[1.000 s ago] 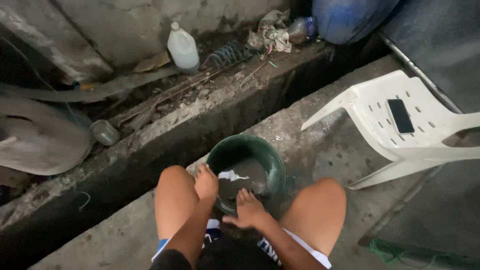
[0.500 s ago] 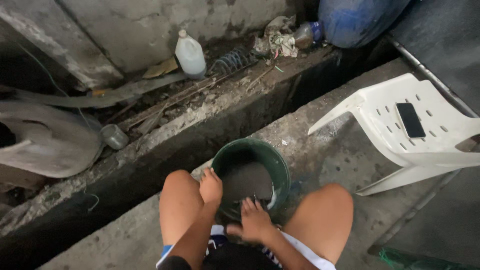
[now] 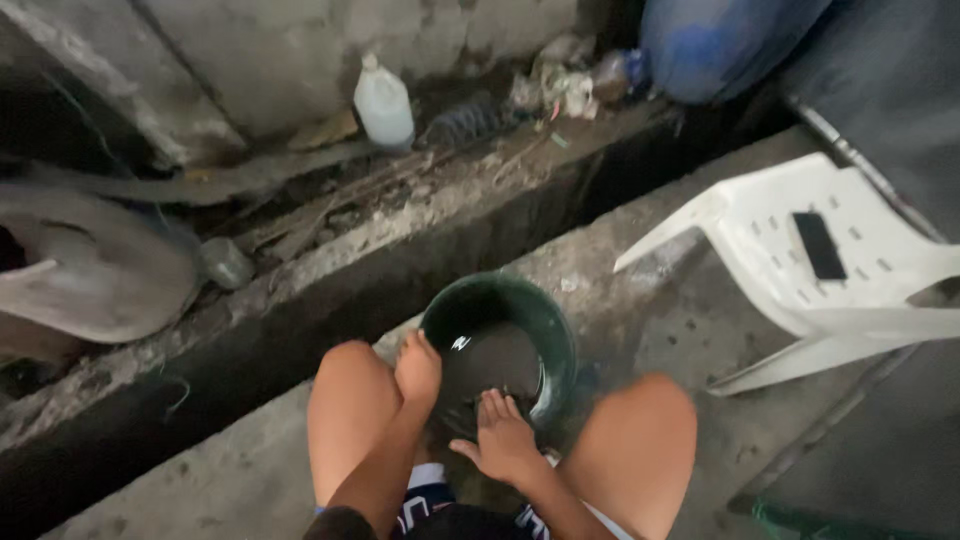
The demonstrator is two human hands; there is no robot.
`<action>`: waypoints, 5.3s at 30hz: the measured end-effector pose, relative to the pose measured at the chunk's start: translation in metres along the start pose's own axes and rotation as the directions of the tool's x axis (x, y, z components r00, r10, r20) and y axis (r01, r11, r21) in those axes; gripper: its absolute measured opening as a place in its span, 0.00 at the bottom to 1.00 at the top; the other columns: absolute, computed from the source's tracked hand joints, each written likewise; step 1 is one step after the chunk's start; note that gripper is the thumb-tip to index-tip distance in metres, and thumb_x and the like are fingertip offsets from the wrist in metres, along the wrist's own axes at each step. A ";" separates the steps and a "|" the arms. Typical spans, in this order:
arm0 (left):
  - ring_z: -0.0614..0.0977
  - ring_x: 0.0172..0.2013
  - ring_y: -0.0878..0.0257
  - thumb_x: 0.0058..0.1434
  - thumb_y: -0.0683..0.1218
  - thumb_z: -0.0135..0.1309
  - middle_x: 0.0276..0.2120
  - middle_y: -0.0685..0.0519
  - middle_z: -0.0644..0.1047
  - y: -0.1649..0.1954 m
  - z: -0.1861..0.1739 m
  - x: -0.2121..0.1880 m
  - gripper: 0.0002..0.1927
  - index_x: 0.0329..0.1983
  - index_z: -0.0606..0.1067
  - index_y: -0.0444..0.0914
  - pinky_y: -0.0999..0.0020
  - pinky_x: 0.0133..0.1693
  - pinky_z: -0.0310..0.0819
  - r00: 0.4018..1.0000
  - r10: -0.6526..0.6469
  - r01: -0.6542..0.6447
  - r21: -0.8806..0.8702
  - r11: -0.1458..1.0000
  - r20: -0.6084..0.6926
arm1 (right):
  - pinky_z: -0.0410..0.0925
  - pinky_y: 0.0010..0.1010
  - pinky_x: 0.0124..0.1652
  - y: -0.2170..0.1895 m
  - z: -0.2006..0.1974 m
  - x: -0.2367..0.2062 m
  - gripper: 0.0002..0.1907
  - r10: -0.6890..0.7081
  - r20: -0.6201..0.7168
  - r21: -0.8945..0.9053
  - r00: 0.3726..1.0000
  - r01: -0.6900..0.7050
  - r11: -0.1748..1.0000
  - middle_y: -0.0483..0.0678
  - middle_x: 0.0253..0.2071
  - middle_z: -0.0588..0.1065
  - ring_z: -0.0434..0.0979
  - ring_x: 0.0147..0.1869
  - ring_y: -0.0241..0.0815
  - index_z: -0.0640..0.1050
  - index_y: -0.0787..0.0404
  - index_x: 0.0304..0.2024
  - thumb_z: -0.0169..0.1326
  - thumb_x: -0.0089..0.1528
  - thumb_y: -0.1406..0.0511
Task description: The person sits on the floor and scrubs a small metal object with a sponge inside a green bucket of water. They repeatedly dip the object and sponge into the water, scrubbing different sides and rinsing the sponge throughout the clip.
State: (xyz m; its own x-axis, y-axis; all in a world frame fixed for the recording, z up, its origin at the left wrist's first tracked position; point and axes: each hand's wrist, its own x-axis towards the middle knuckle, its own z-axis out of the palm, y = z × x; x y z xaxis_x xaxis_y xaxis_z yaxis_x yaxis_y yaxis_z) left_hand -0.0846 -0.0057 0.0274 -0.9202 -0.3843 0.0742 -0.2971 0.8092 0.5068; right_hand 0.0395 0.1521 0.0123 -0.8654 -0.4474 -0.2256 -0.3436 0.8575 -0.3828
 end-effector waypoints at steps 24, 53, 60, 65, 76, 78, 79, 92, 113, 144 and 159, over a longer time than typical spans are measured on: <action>0.80 0.39 0.35 0.75 0.50 0.42 0.36 0.35 0.79 -0.033 0.040 -0.008 0.13 0.45 0.70 0.34 0.42 0.41 0.74 0.988 0.098 -0.101 -0.020 0.995 -0.118 | 0.46 0.55 0.70 -0.014 0.008 -0.011 0.53 0.066 -0.017 -0.074 0.998 -0.067 0.995 0.67 0.70 0.62 0.53 0.77 0.59 0.68 0.81 0.61 0.39 0.64 0.35; 0.81 0.42 0.35 0.74 0.52 0.41 0.39 0.35 0.79 -0.050 0.018 -0.010 0.15 0.48 0.70 0.35 0.43 0.40 0.78 0.993 0.026 -0.037 -0.098 0.994 -0.112 | 0.45 0.54 0.72 -0.029 0.022 0.002 0.56 0.129 0.088 -0.110 0.988 -0.119 0.987 0.64 0.72 0.60 0.48 0.80 0.61 0.66 0.76 0.66 0.35 0.64 0.31; 0.81 0.43 0.36 0.75 0.52 0.41 0.39 0.36 0.80 -0.054 0.016 -0.009 0.16 0.47 0.71 0.35 0.44 0.39 0.79 0.996 0.017 -0.023 -0.067 0.998 -0.088 | 0.43 0.53 0.73 -0.030 0.019 0.008 0.54 0.165 0.111 -0.007 0.980 -0.166 0.986 0.60 0.74 0.59 0.47 0.81 0.60 0.66 0.74 0.66 0.35 0.64 0.32; 0.81 0.41 0.36 0.74 0.53 0.41 0.40 0.35 0.80 -0.056 0.022 -0.009 0.17 0.50 0.71 0.35 0.42 0.40 0.77 0.997 -0.016 0.008 -0.108 0.994 -0.073 | 0.44 0.53 0.72 -0.029 0.020 0.000 0.54 0.107 0.056 -0.084 0.993 -0.102 0.991 0.62 0.72 0.61 0.49 0.80 0.58 0.67 0.75 0.65 0.39 0.62 0.32; 0.81 0.37 0.33 0.72 0.52 0.41 0.38 0.33 0.79 -0.066 0.050 -0.006 0.17 0.51 0.70 0.35 0.39 0.37 0.76 0.995 -0.001 -0.009 -0.098 0.995 -0.101 | 0.48 0.56 0.71 -0.019 0.027 -0.003 0.55 0.037 -0.039 -0.098 0.999 -0.041 0.994 0.65 0.69 0.64 0.56 0.77 0.63 0.69 0.76 0.62 0.42 0.60 0.32; 0.81 0.40 0.35 0.75 0.53 0.40 0.40 0.34 0.79 -0.066 0.052 -0.005 0.17 0.50 0.70 0.34 0.42 0.38 0.77 0.994 0.013 -0.024 -0.104 0.994 -0.104 | 0.47 0.56 0.71 -0.019 0.026 -0.003 0.53 0.031 -0.027 -0.022 0.999 -0.032 0.999 0.66 0.70 0.63 0.55 0.77 0.65 0.69 0.77 0.62 0.41 0.63 0.33; 0.82 0.41 0.35 0.76 0.53 0.39 0.41 0.35 0.79 -0.066 0.053 -0.005 0.17 0.49 0.69 0.34 0.43 0.39 0.78 0.997 0.018 -0.027 -0.105 0.994 -0.080 | 0.46 0.56 0.71 -0.020 0.025 -0.003 0.52 0.046 -0.003 0.022 0.999 -0.046 0.999 0.67 0.71 0.62 0.54 0.77 0.66 0.69 0.78 0.62 0.40 0.64 0.34; 0.81 0.42 0.35 0.75 0.53 0.41 0.41 0.35 0.79 -0.066 0.062 -0.008 0.16 0.50 0.70 0.35 0.43 0.40 0.77 0.999 -0.013 0.008 -0.105 0.994 -0.041 | 0.51 0.50 0.71 -0.018 0.021 -0.002 0.51 0.075 -0.032 0.083 0.997 -0.072 0.994 0.68 0.73 0.61 0.57 0.77 0.64 0.65 0.79 0.66 0.42 0.66 0.37; 0.80 0.37 0.33 0.76 0.52 0.42 0.36 0.33 0.80 -0.057 0.054 -0.009 0.15 0.48 0.72 0.36 0.39 0.40 0.74 0.999 0.014 -0.019 -0.118 0.993 -0.048 | 0.50 0.51 0.72 -0.013 0.032 -0.015 0.47 0.091 -0.030 0.114 0.995 -0.087 0.990 0.70 0.72 0.59 0.54 0.79 0.65 0.64 0.79 0.65 0.46 0.67 0.41; 0.81 0.41 0.36 0.71 0.55 0.21 0.42 0.32 0.79 -0.020 0.017 -0.048 0.33 0.68 0.66 0.35 0.42 0.44 0.75 0.518 0.591 -0.721 -0.057 0.691 0.619 | 0.47 0.57 0.69 -0.002 -0.008 0.012 0.55 0.247 0.162 0.196 0.955 -0.277 0.941 0.65 0.76 0.48 0.45 0.79 0.64 0.51 0.73 0.72 0.56 0.60 0.42; 0.84 0.38 0.41 0.77 0.61 0.24 0.34 0.38 0.81 -0.033 0.028 -0.052 0.37 0.42 0.81 0.34 0.48 0.46 0.77 0.583 0.364 -0.543 0.015 0.839 0.727 | 0.48 0.56 0.70 -0.004 -0.005 0.002 0.54 0.268 0.147 0.187 0.952 -0.293 0.938 0.66 0.75 0.50 0.47 0.79 0.66 0.54 0.74 0.71 0.56 0.59 0.43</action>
State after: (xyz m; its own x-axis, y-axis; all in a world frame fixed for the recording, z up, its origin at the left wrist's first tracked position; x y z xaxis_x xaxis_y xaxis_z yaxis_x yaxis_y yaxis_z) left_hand -0.0341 -0.0002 -0.0170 -0.8294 0.3933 -0.3967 0.2465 0.8950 0.3718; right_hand 0.0373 0.1496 0.0181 -0.8626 -0.2336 -0.4487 -0.0007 0.8875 -0.4607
